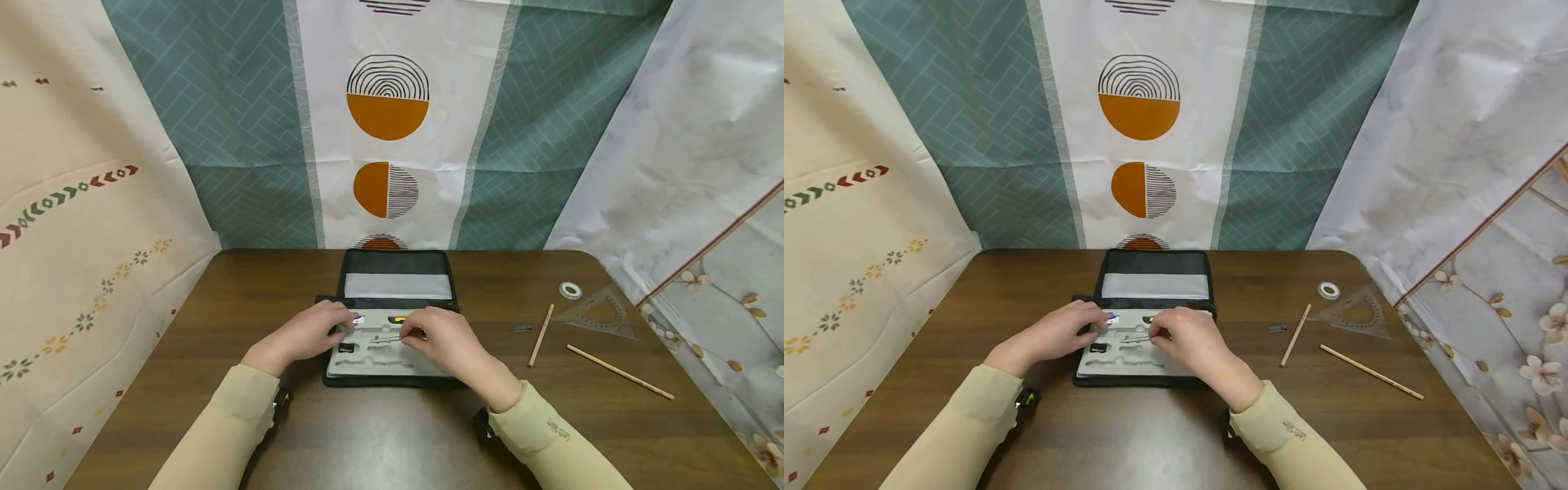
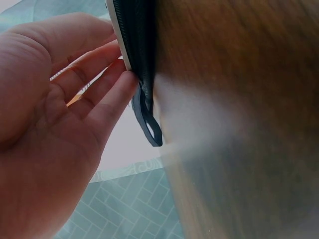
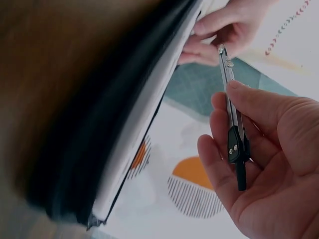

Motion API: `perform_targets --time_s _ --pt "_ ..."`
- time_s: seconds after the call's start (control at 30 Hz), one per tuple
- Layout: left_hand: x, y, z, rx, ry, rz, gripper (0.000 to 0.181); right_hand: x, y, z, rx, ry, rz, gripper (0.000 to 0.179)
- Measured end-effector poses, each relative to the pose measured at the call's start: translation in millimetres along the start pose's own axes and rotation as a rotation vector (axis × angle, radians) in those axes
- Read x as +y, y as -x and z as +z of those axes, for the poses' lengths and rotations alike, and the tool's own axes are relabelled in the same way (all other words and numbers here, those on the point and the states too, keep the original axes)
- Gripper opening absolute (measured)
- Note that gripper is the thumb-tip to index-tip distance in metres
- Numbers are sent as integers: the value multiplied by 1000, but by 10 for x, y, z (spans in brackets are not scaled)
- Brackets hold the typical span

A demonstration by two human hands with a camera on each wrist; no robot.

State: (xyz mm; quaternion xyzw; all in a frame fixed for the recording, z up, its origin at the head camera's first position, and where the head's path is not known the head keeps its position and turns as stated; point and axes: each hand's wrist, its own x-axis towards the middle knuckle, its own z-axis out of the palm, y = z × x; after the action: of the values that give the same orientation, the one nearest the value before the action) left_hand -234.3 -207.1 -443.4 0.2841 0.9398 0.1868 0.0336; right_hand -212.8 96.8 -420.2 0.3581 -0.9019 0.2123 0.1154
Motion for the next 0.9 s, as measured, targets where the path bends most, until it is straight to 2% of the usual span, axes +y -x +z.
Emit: perform_targets --time_s 0.17,0.4,0.9 --pt "13 -10 -10 -7 8 -17 22 -100 -35 84 -13 -10 -6 15" --pt "2 0 4 11 1 3 21 -196 -82 191 -48 -14 -23 13" --pt "1 -3 -1 23 -2 34 20 -330 -131 328 -67 1 -89 15"
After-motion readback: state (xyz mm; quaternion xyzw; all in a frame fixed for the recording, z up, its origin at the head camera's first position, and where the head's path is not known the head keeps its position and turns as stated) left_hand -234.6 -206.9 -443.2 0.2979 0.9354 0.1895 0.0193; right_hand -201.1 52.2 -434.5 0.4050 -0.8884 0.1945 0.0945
